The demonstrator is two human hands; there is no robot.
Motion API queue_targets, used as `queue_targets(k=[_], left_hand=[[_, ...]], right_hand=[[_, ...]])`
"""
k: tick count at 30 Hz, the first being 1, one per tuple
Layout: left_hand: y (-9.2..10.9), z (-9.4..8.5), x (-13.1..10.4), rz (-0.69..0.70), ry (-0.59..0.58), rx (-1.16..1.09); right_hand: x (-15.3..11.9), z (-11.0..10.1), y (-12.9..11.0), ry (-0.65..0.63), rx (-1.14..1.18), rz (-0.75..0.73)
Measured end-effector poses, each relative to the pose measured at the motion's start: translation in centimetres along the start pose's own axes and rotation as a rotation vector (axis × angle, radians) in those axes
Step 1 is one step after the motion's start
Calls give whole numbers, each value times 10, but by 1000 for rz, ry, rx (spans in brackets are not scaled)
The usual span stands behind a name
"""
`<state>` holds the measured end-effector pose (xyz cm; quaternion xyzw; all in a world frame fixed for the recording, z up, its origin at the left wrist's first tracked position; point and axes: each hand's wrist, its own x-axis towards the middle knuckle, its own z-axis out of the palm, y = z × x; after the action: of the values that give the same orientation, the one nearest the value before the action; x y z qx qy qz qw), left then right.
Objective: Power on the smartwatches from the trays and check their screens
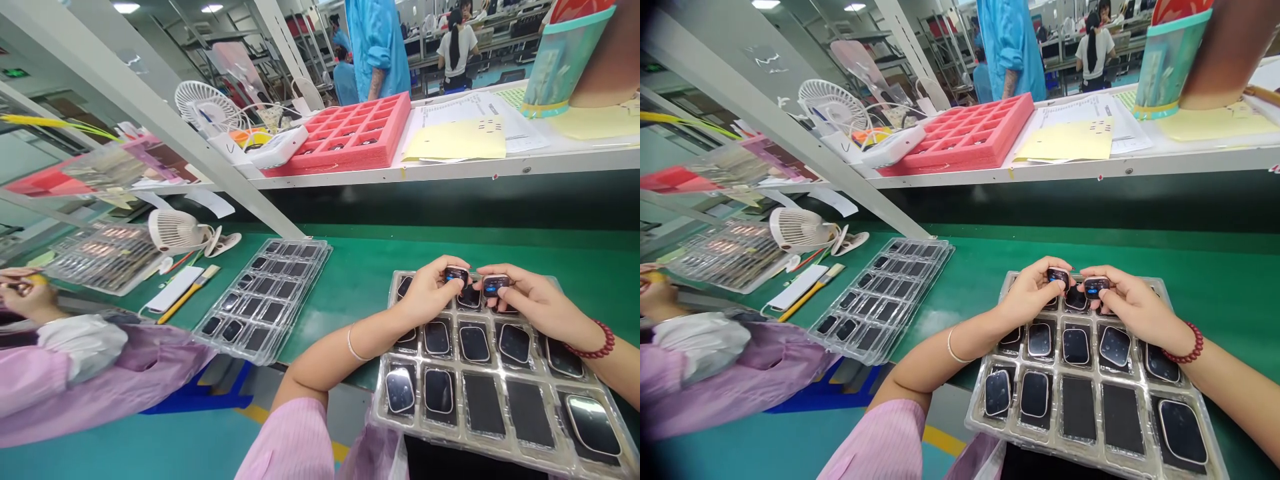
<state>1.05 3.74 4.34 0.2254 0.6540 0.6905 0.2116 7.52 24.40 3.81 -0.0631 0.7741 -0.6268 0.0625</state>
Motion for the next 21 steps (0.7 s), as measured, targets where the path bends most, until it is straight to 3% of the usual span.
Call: queue_targets(k=[12,17,21], left_hand=[[0,-1,-1,-47,-11,6],[-1,-1,-2,-24,-73,-8],[0,-2,-2,-39,-44,72]], right_hand=[[-1,-2,-5,43,28,31],[1,-1,-6,13,41,1],[1,-2,-8,44,20,13]])
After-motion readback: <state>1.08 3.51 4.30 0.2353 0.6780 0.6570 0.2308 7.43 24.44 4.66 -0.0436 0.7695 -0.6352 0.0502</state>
